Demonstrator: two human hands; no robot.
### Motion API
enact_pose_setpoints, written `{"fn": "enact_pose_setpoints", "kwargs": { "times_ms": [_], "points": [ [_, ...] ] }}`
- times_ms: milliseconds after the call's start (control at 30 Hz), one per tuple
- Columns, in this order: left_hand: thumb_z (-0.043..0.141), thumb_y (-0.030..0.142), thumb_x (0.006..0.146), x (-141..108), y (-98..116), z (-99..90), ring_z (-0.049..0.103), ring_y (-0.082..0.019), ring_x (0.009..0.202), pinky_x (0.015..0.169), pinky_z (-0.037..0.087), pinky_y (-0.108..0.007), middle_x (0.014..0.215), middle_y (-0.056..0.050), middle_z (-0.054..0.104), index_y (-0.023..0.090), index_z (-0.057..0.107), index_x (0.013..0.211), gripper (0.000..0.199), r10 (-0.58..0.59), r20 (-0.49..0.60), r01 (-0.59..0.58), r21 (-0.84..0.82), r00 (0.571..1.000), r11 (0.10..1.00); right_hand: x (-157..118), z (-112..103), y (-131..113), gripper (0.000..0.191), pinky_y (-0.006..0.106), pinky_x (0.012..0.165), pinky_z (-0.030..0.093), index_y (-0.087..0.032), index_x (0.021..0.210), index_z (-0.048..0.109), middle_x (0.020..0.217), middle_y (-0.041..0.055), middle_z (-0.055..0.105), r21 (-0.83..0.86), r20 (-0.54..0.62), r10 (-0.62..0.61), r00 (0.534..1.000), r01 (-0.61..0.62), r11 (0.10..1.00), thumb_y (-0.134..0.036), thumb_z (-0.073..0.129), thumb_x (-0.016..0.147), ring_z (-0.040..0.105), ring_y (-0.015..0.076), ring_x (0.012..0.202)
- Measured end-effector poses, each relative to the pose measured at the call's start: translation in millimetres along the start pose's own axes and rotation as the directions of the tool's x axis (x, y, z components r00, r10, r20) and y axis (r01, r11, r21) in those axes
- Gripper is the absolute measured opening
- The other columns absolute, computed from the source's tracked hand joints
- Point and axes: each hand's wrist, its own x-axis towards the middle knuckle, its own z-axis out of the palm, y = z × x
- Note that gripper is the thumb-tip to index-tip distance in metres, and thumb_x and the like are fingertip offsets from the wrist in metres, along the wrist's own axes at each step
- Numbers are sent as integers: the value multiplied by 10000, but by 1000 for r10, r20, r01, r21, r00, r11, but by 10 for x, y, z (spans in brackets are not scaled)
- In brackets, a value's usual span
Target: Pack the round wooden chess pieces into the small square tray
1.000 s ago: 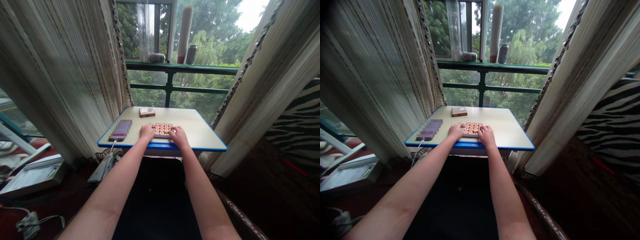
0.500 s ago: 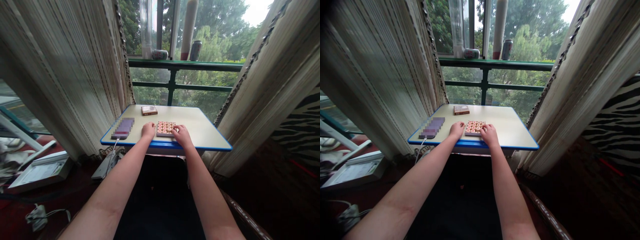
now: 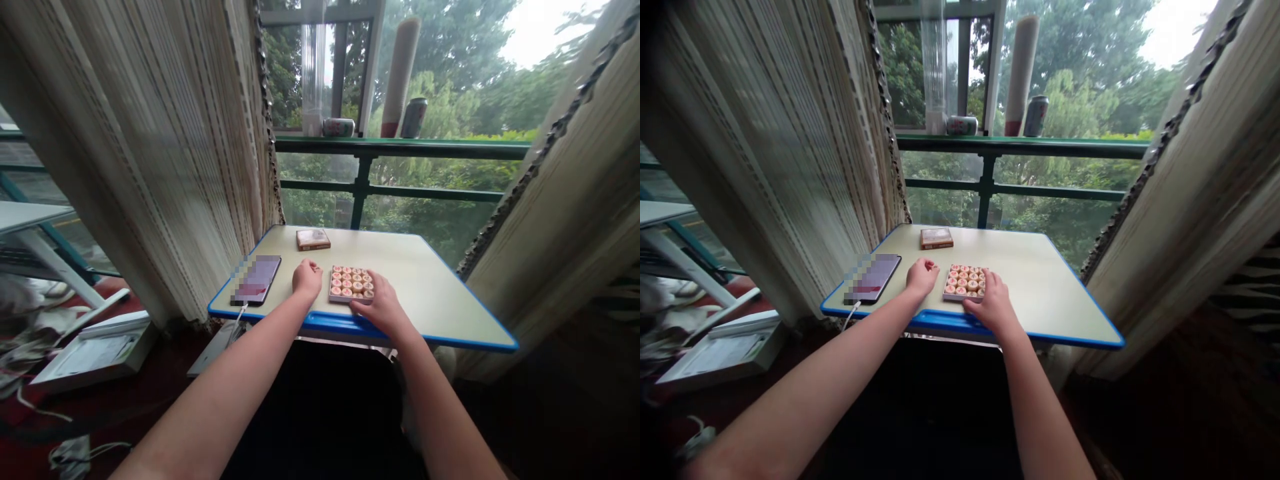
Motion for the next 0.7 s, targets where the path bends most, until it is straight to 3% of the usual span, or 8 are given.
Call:
{"fn": "enact_pose_setpoints", "kwargs": {
  "times_ms": [167,300,533,700],
  "points": [
    [587,245,771,321,150,20,619,-176,819,727,446,-275,908,-84,665,172,565,880,133,16,-105,-25,-91,994,996,176,73,16,798,446,996,378,-45,1300,419,1253,212,522,-80,89,11,996,-4,997,-418,666,639,484,329,1162],
    [608,249,754,593,230,126,616,-157,780,718,458,-266,884,-65,659,171,555,869,149,56,-176,-93,-209,983,973,394,120,0,769,439,948,408,-81,1284,447,1204,198,562,-125,111,-21,994,35,991,-430,673,637,526,321,1106],
    [638,243,725,899,15,300,578,-104,651,663,478,-246,908,-41,627,174,548,875,189,125,-257,-211,-339,958,917,661,247,-3,783,444,940,409,-77,1321,401,1235,196,536,-192,162,-24,987,55,980,-473,613,679,505,334,1120],
    [680,209,677,947,-4,355,557,-111,679,667,490,-253,924,-49,593,171,575,899,249,235,-277,-318,-312,932,895,794,160,9,904,461,878,445,-75,1351,367,1214,208,547,-205,232,-57,971,106,973,-577,619,642,516,352,1090]
  ]
}}
